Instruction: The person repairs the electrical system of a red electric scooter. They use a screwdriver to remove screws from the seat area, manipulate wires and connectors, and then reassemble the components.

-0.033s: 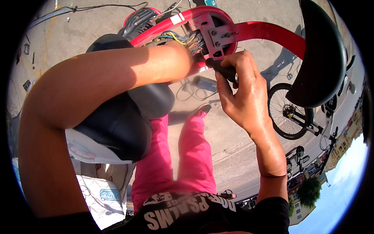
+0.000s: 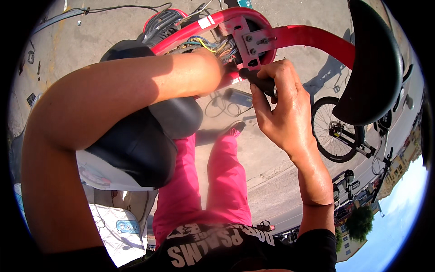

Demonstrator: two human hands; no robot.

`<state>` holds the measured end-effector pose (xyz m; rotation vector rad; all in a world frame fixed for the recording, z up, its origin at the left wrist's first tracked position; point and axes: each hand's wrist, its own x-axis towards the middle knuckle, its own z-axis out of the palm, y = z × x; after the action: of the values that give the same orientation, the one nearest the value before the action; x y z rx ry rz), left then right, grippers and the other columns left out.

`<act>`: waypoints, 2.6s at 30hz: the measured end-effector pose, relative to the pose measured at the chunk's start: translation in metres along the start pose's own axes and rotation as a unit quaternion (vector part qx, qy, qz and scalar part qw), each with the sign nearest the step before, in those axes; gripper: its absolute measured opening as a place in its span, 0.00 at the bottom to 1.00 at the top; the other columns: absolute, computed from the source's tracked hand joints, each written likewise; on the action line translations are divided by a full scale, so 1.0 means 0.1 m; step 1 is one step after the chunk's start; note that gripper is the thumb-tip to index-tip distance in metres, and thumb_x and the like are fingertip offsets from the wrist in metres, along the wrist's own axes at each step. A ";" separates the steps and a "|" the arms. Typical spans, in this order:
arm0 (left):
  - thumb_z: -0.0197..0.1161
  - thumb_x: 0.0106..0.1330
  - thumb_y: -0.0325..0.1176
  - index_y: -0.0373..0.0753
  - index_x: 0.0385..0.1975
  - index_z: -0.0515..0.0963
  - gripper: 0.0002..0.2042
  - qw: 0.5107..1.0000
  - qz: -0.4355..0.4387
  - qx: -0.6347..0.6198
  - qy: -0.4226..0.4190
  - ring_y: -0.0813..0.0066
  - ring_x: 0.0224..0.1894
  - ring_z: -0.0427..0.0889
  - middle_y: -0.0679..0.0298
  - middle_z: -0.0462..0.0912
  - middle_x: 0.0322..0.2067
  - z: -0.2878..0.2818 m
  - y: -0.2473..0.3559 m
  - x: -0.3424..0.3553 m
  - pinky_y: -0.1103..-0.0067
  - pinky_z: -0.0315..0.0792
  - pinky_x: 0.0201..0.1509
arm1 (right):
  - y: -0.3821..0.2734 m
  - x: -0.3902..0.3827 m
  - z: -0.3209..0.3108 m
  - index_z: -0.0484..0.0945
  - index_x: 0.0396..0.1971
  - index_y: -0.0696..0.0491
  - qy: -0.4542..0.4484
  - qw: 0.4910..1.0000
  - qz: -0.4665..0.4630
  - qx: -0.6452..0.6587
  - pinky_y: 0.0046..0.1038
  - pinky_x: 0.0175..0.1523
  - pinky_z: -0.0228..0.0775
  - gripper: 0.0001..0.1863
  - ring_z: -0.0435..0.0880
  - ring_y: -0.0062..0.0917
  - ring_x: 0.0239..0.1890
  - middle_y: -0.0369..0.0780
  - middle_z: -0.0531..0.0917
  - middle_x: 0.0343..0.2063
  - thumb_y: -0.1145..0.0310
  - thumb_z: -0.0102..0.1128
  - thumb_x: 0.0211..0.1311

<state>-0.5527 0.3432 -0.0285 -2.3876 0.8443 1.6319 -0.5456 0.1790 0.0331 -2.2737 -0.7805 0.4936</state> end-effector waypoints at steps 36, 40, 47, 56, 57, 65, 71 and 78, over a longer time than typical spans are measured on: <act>0.52 0.64 0.33 0.36 0.60 0.64 0.23 0.995 0.022 0.093 -0.031 0.60 0.44 0.84 0.55 0.83 0.44 0.05 0.03 0.14 0.69 0.76 0.44 | 0.16 -0.23 0.05 0.70 0.35 0.55 0.069 0.992 0.041 0.101 0.37 0.32 0.71 0.12 0.78 0.42 0.28 0.43 0.73 0.30 0.80 0.61 0.51; 0.52 0.63 0.33 0.35 0.61 0.62 0.25 0.992 0.043 0.118 -0.010 0.59 0.42 0.84 0.53 0.84 0.43 0.11 0.01 0.14 0.69 0.76 0.44 | 0.22 -0.26 0.09 0.69 0.35 0.55 0.086 0.989 0.029 0.115 0.37 0.32 0.70 0.13 0.77 0.43 0.28 0.44 0.73 0.30 0.80 0.61 0.51; 0.52 0.63 0.33 0.34 0.63 0.60 0.27 0.993 0.037 0.090 -0.070 0.59 0.40 0.85 0.53 0.84 0.40 -0.10 0.10 0.15 0.69 0.76 0.41 | 0.30 -0.27 0.15 0.69 0.35 0.56 0.100 0.987 0.027 0.122 0.38 0.32 0.70 0.13 0.77 0.44 0.29 0.45 0.72 0.31 0.80 0.61 0.50; 0.52 0.62 0.33 0.33 0.65 0.58 0.29 0.993 0.038 0.085 -0.072 0.59 0.38 0.85 0.53 0.84 0.38 -0.12 0.11 0.17 0.68 0.76 0.39 | 0.34 -0.28 0.20 0.68 0.35 0.56 0.100 0.986 0.035 0.130 0.39 0.31 0.70 0.13 0.76 0.45 0.28 0.45 0.72 0.30 0.80 0.61 0.51; 0.52 0.62 0.33 0.33 0.65 0.58 0.29 0.994 0.038 0.084 -0.064 0.59 0.38 0.85 0.53 0.84 0.39 -0.10 0.08 0.13 0.68 0.76 0.39 | 0.32 -0.26 0.20 0.68 0.35 0.56 0.098 0.986 0.027 0.132 0.39 0.31 0.70 0.13 0.76 0.45 0.28 0.45 0.72 0.31 0.80 0.61 0.51; 0.50 0.63 0.33 0.33 0.63 0.61 0.27 0.996 0.037 0.077 -0.017 0.57 0.39 0.84 0.52 0.84 0.39 0.08 0.00 0.11 0.67 0.76 0.41 | 0.25 -0.27 0.11 0.69 0.36 0.56 0.073 0.989 0.039 0.121 0.39 0.31 0.70 0.14 0.77 0.44 0.28 0.44 0.72 0.31 0.79 0.62 0.51; 0.50 0.63 0.32 0.33 0.62 0.64 0.25 0.995 0.066 0.059 0.042 0.57 0.39 0.84 0.52 0.84 0.39 0.26 -0.05 0.27 0.66 0.76 0.40 | 0.25 -0.30 0.07 0.69 0.36 0.55 0.066 0.992 0.035 0.100 0.37 0.31 0.71 0.14 0.78 0.42 0.27 0.43 0.73 0.31 0.80 0.62 0.50; 0.48 0.64 0.32 0.33 0.58 0.68 0.22 0.993 0.065 0.049 0.090 0.56 0.38 0.84 0.52 0.84 0.38 0.34 -0.08 0.23 0.66 0.75 0.40 | 0.18 -0.30 0.01 0.70 0.37 0.57 0.076 0.993 0.025 0.092 0.22 0.27 0.69 0.16 0.78 0.25 0.28 0.41 0.77 0.34 0.82 0.64 0.48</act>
<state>-0.5702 0.3553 -0.0643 -2.4852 1.1056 1.3952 -0.5615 0.1492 0.0234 -2.1352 -0.5786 0.3941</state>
